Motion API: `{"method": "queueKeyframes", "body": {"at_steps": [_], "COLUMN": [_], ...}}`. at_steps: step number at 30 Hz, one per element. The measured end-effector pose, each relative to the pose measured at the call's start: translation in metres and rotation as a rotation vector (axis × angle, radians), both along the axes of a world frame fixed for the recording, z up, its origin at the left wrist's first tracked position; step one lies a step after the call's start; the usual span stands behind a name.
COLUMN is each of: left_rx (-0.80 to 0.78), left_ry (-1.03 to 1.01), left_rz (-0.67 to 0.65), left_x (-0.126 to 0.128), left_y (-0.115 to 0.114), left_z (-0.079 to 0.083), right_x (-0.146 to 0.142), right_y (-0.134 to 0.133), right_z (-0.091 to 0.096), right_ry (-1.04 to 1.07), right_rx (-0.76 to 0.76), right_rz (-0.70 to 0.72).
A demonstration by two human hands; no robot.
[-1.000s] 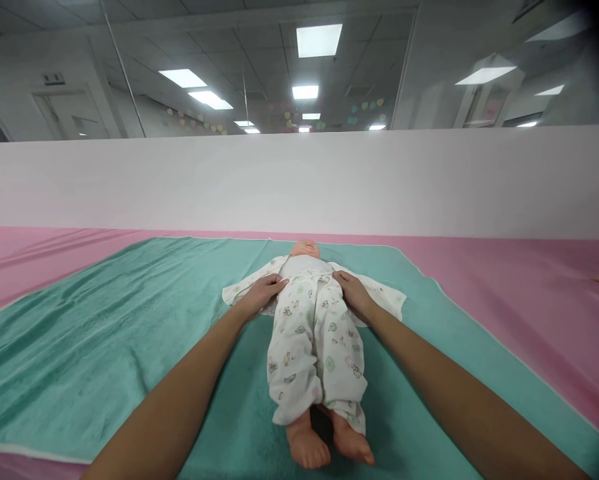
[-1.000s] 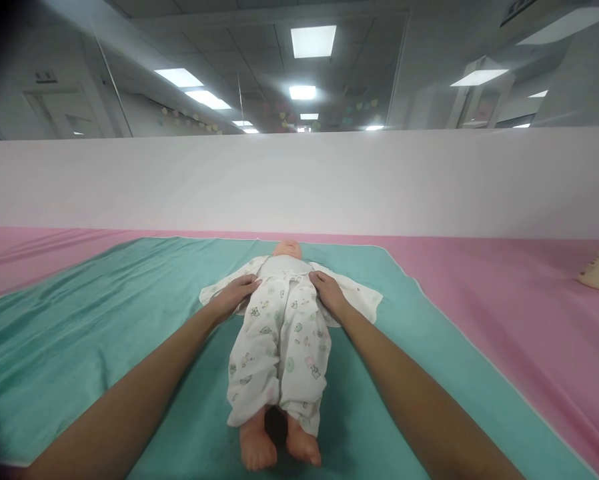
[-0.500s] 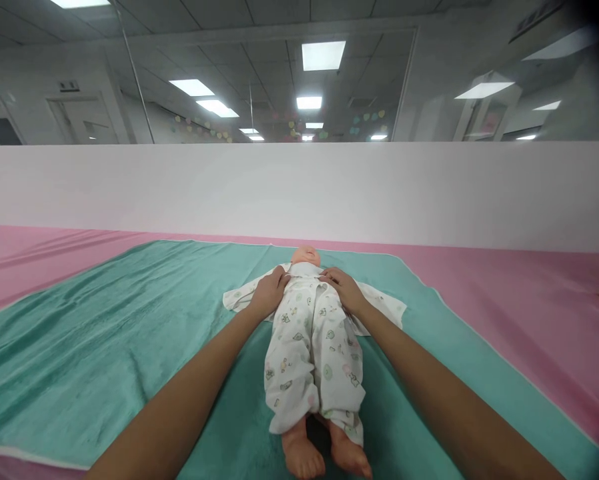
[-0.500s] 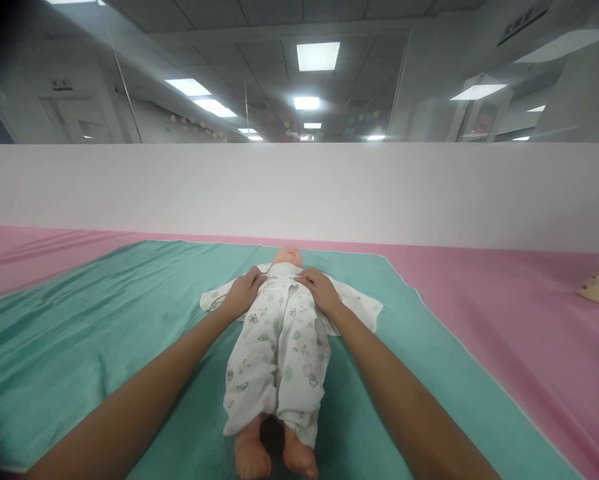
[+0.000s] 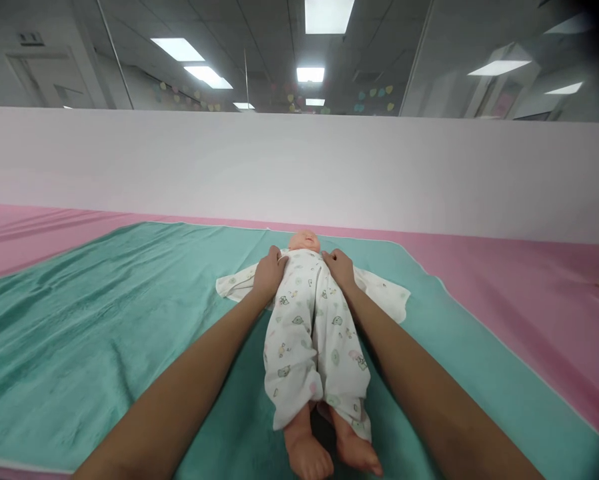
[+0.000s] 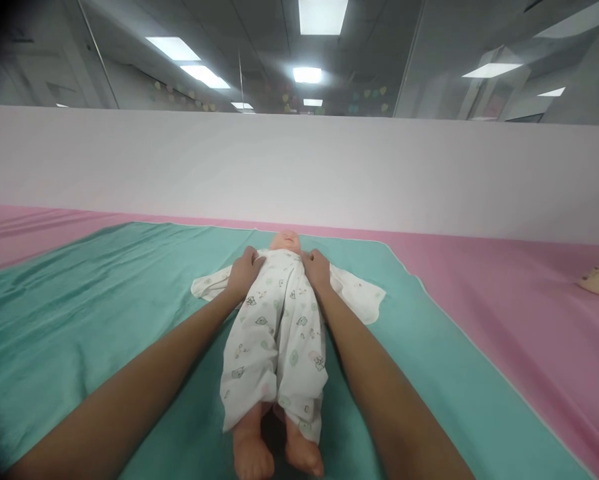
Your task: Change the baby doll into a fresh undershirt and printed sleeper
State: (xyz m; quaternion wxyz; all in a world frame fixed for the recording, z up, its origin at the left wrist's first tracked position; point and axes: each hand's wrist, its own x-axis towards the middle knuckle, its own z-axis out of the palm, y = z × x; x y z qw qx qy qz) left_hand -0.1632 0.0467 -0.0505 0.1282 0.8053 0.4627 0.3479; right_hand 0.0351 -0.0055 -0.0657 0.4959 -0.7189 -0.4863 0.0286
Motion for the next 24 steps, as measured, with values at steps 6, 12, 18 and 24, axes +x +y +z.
{"method": "queueKeyframes", "body": {"at_steps": [6,12,18,24], "left_rx": [0.107,0.076,-0.247,-0.782], "left_ry": [0.183,0.181,-0.045,-0.496], "left_rz": [0.066,-0.002,-0.119,-0.527], "left_x": [-0.011,-0.022,-0.030,-0.037], "left_y": [-0.018,-0.023,-0.029,-0.031], "left_z": [-0.005,-0.007,-0.009,-0.009], "right_x": [-0.006,-0.004,0.001,0.013], "right_y": [-0.033,-0.059,-0.062,-0.063], "right_z": [-0.007,-0.013,-0.018,-0.023], "right_ry": [-0.135,-0.074,0.202,0.845], "right_rx": [0.011,-0.043,-0.096,-0.093], "right_rz": [0.031,0.099,0.245,0.650]}}
